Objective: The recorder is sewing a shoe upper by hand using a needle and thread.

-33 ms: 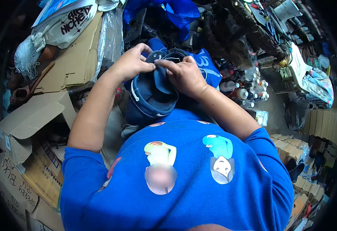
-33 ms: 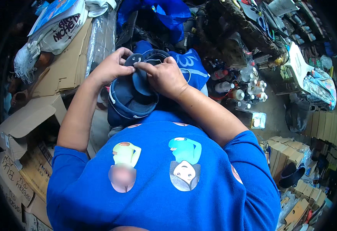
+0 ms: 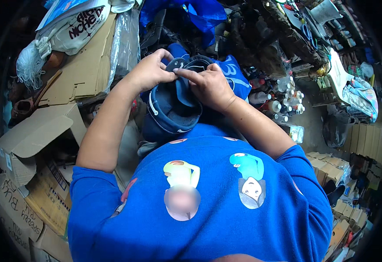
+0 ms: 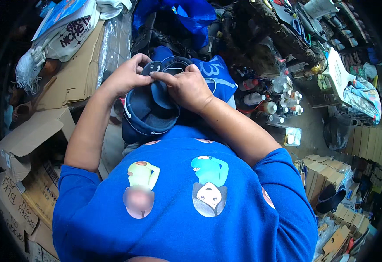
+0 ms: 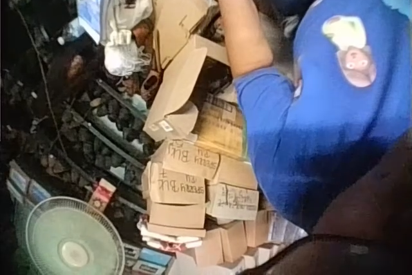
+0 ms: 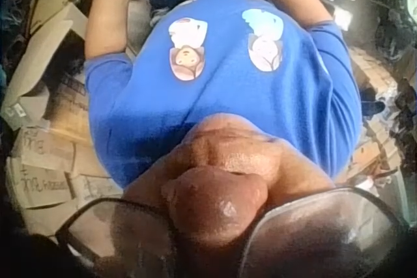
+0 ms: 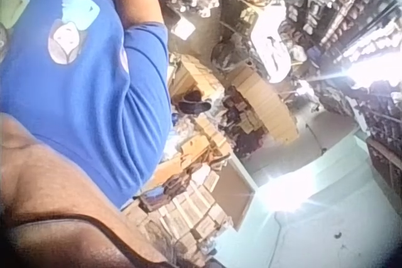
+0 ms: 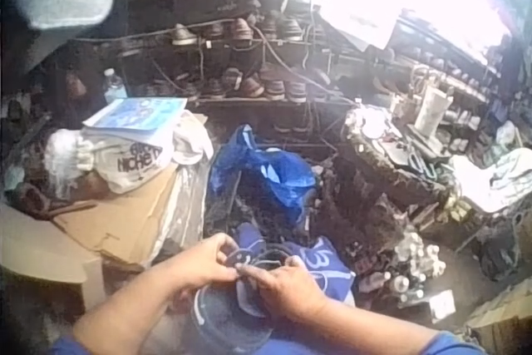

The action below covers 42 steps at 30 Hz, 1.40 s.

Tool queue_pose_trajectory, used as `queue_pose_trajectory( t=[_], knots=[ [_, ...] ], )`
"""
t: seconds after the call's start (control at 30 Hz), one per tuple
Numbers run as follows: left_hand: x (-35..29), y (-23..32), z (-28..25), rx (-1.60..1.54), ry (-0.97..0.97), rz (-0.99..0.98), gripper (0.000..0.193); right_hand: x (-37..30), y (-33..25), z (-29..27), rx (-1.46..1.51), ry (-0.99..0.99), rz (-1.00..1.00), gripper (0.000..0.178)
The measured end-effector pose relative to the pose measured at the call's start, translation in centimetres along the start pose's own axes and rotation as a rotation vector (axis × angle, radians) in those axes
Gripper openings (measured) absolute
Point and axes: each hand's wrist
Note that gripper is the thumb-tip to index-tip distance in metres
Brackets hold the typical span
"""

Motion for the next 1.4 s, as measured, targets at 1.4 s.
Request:
queue_pose_trajectory(
  t=[1.4],
  knots=[
    [3.3,0.3,-0.4,-0.053,-0.209,-0.126,0.028,0.6,1.4,-5.5,0.140,-0.149,0.239,0.028]
  ],
)
Point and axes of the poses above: each hand's wrist, its own x-axis towards the middle knuckle, its own z-axis out of the palm, y = z × x
